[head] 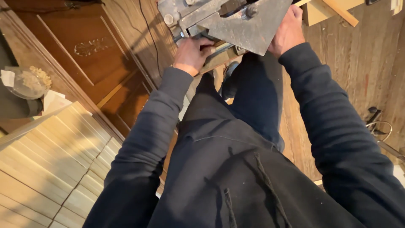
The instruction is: The recorder is using a specialized framing joiner machine to assemble wooden frame pieces.
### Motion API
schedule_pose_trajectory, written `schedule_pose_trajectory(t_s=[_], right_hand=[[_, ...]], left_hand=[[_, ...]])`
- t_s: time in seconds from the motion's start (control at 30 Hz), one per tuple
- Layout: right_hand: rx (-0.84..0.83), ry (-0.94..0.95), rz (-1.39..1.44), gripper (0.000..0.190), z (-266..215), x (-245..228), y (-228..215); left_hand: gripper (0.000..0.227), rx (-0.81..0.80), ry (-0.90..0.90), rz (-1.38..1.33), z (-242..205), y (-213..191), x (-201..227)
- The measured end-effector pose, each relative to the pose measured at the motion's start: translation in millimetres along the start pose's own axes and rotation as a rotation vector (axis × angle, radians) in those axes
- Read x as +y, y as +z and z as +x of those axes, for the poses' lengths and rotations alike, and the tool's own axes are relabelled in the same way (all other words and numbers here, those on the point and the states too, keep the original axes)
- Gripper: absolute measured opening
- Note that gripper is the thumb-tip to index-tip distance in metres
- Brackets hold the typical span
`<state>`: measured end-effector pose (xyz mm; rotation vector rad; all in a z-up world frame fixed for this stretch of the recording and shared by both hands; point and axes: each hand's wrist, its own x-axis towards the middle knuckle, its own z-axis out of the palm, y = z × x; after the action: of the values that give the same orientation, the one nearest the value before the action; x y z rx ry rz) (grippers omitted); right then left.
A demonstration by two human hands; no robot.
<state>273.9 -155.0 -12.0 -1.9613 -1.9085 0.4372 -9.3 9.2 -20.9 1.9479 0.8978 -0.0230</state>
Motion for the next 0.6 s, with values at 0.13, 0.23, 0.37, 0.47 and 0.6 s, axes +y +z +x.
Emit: schedule_pose_trajectory(t_s=[0.13,0.23,0.37,0.47,0.6], right_hand=[[0.029,-0.03,-0.023,0.041,-4.7,1.6,1.5],[0.046,-0.036,0.017,0.044,-3.6,7.3,3.2],[0.028,-0.015,0.007,0.04,1.7,9.4,1.7],[-0.02,0.046,0.018,0.028,-11.6,-2.0,-2.0],[0.024,0.002,-0.022,0.028,13.3,1.9,0.3]], left_hand=[[0.025,0.037,0.067,-0.007,0.4,3.1,-2.2],[0.026,0.002,-0.012,-0.035,1.2,-3.0,6.6],[0.024,0.027,0.016,-0.061,5.2,-4.6,7.4],[0.02,0.037,0.093,-0.067,-7.7,9.4,-2.5],[0.019,0.107,0.194,0.012,11.2,6.0,-22.6]])
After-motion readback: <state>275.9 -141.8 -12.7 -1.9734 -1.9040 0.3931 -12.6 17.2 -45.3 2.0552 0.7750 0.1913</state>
